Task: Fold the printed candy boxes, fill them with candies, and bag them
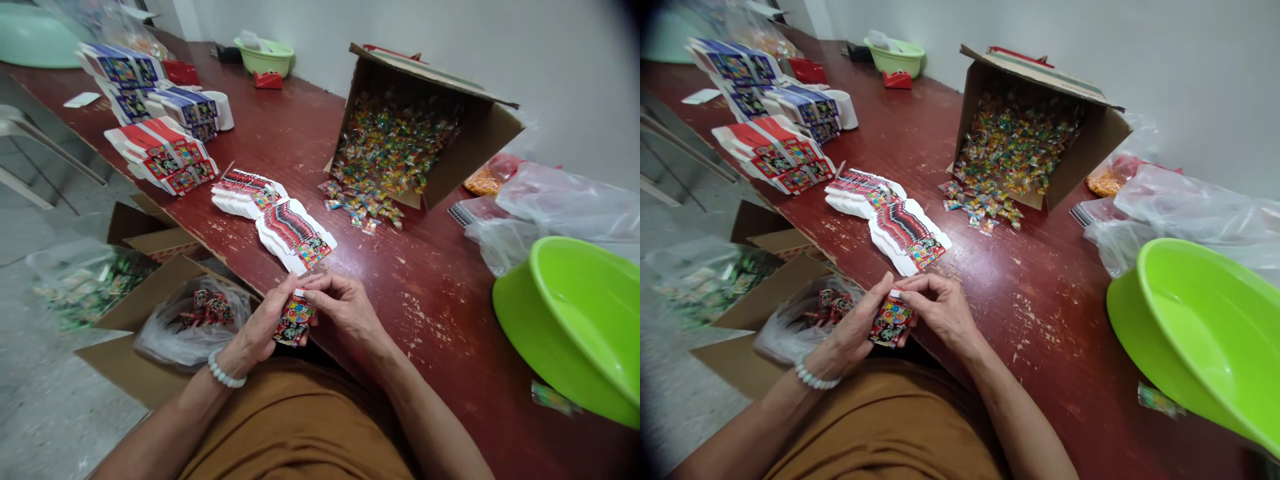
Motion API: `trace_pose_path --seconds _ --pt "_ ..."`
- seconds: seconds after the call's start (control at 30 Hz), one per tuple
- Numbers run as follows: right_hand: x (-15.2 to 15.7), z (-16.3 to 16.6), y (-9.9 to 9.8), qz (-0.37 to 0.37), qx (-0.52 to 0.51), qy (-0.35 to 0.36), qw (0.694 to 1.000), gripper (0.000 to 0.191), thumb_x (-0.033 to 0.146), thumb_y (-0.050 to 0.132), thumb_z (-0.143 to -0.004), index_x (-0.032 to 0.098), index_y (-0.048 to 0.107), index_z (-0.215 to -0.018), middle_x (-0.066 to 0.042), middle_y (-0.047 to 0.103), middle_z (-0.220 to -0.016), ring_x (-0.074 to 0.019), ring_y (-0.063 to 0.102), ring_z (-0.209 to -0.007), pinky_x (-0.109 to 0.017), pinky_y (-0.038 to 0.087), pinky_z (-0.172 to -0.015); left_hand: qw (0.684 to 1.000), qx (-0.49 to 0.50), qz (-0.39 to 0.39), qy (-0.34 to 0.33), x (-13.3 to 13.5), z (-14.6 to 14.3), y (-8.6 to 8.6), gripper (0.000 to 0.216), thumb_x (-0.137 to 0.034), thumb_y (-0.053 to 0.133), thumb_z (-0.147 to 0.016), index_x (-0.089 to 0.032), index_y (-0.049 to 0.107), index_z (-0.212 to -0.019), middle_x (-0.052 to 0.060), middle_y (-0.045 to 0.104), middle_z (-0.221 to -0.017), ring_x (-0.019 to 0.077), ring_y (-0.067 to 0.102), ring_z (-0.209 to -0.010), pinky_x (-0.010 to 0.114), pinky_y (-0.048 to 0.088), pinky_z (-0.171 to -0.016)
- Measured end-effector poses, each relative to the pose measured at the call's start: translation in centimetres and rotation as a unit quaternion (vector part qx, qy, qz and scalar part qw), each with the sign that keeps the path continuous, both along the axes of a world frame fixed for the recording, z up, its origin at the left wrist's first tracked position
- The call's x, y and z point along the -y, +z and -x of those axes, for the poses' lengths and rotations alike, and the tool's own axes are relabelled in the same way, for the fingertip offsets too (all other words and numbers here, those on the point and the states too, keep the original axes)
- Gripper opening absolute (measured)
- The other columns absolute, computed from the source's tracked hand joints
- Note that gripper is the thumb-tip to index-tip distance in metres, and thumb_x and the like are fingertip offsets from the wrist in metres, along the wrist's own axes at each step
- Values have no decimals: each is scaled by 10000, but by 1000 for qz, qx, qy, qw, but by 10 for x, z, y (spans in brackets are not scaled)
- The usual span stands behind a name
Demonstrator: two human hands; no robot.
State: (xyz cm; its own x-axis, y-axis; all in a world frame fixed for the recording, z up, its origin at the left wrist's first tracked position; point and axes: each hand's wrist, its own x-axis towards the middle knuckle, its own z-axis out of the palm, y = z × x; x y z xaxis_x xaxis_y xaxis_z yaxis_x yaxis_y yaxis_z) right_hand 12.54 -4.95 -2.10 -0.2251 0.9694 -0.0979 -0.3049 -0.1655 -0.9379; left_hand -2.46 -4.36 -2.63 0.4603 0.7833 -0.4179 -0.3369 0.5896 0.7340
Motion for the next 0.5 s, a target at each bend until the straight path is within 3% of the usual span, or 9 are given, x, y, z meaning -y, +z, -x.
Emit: trace_pose_path --seconds 0.13,0.3,0.5 --pt "3 5 0 7 3 -10 1000 273 415 774 -813 197 701 -960 -15 687 -810 -98 552 -522 -234 505 -458 999 7 43 26 -4 -1 0 530 -588 568 -894 -105 743 -1024 61 669 -557 160 580 -355 241 479 -332" --pt "0 8 0 -22 15 -78 997 433 301 875 -697 247 600 -1028 4 674 -980 -85 584 -614 -222 524 -552 997 70 38 22 -7 1 2 600 -625 453 -940 -178 642 -1293 66 707 -656 156 597 -391 249 508 -356" --pt "2 6 -5 -48 7 -33 998 273 335 787 -818 243 667 -1045 2 679 -901 -84 565 -571 -237 518 -560 998 49 9 40 -2 2 -5 639 -619 478 -936 -214 520 -1429 43 689 -640 166 615 -413 244 509 -377"
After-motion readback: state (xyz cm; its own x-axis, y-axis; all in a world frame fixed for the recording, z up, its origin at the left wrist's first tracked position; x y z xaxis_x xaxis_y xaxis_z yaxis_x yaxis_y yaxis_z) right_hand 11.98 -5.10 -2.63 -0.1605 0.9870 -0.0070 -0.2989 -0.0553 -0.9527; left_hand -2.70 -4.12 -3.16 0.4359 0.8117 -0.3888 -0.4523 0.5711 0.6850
